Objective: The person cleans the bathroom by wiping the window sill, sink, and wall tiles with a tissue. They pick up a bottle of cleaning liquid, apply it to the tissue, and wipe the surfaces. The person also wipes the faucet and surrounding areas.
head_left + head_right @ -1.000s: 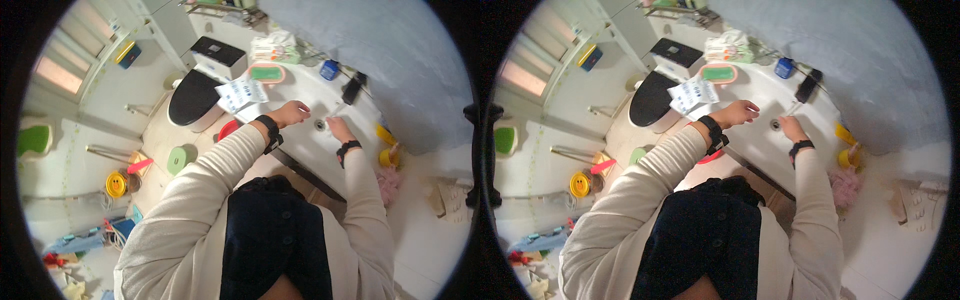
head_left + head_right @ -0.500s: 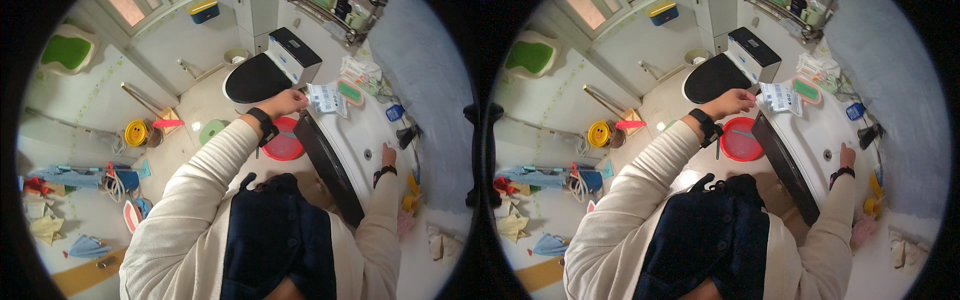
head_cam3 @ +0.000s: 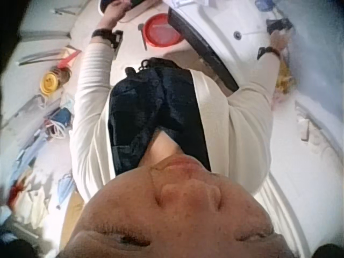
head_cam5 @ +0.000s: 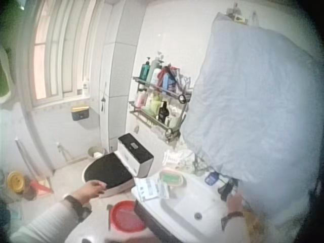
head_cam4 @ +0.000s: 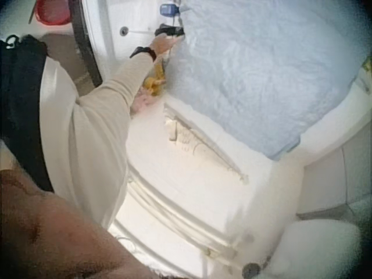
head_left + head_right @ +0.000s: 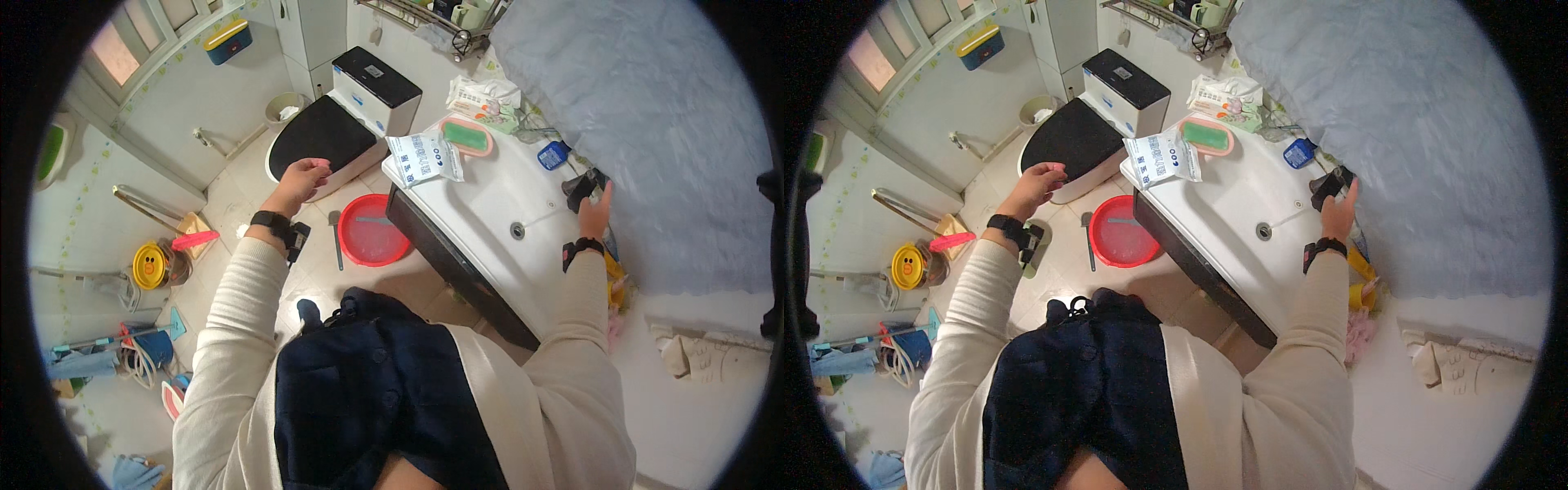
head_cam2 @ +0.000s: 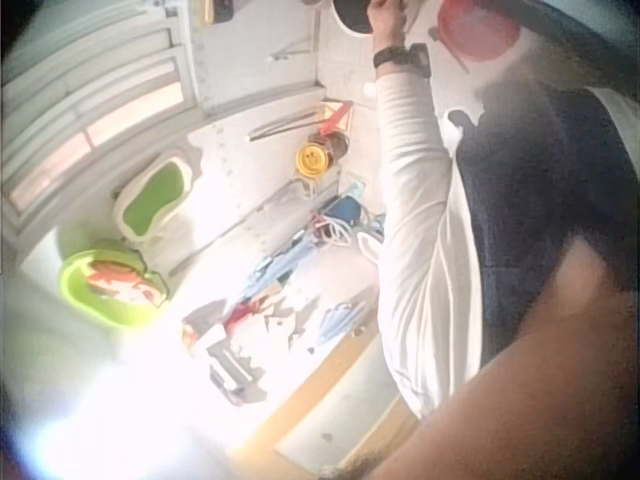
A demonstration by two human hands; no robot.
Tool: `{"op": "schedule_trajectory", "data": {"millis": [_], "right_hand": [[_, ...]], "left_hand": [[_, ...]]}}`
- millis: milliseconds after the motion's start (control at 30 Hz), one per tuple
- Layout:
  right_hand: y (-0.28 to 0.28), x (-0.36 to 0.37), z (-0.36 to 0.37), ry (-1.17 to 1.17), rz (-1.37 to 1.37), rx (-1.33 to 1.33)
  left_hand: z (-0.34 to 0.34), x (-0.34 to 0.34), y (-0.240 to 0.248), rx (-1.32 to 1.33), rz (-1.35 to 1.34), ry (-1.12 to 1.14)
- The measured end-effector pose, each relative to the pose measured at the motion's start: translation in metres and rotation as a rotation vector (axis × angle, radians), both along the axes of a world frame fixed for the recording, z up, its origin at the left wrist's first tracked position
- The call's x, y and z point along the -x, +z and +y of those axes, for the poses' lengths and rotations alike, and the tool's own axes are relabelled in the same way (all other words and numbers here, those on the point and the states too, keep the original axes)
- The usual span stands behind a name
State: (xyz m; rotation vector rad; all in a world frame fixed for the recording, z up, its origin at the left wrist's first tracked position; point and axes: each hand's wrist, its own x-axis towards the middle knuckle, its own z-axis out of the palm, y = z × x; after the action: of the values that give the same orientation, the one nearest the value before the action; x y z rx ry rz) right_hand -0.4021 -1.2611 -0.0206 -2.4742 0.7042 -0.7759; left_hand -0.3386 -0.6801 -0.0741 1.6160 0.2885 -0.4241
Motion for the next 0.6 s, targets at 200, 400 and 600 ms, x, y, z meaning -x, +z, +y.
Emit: {"op": "schedule_trajectory", "data": {"millis": [200, 400, 600], "right_hand": [[-0.035, -0.026, -0.054, 0.153, 0.445, 0.281], [-0.041, -0.028, -0.047, 0.176, 0.104, 0.139], [-0.027, -0.035, -0.007, 0.345, 0.595, 0.335]], "left_hand": [[-0.039, -0.016, -0.005, 0.045, -0.054, -0.074], [-0.035, -0.02, 0.005, 0.208, 0.001, -0.083], [0.086, 0.022, 0.012, 0.047, -0.081, 0.232]]}}
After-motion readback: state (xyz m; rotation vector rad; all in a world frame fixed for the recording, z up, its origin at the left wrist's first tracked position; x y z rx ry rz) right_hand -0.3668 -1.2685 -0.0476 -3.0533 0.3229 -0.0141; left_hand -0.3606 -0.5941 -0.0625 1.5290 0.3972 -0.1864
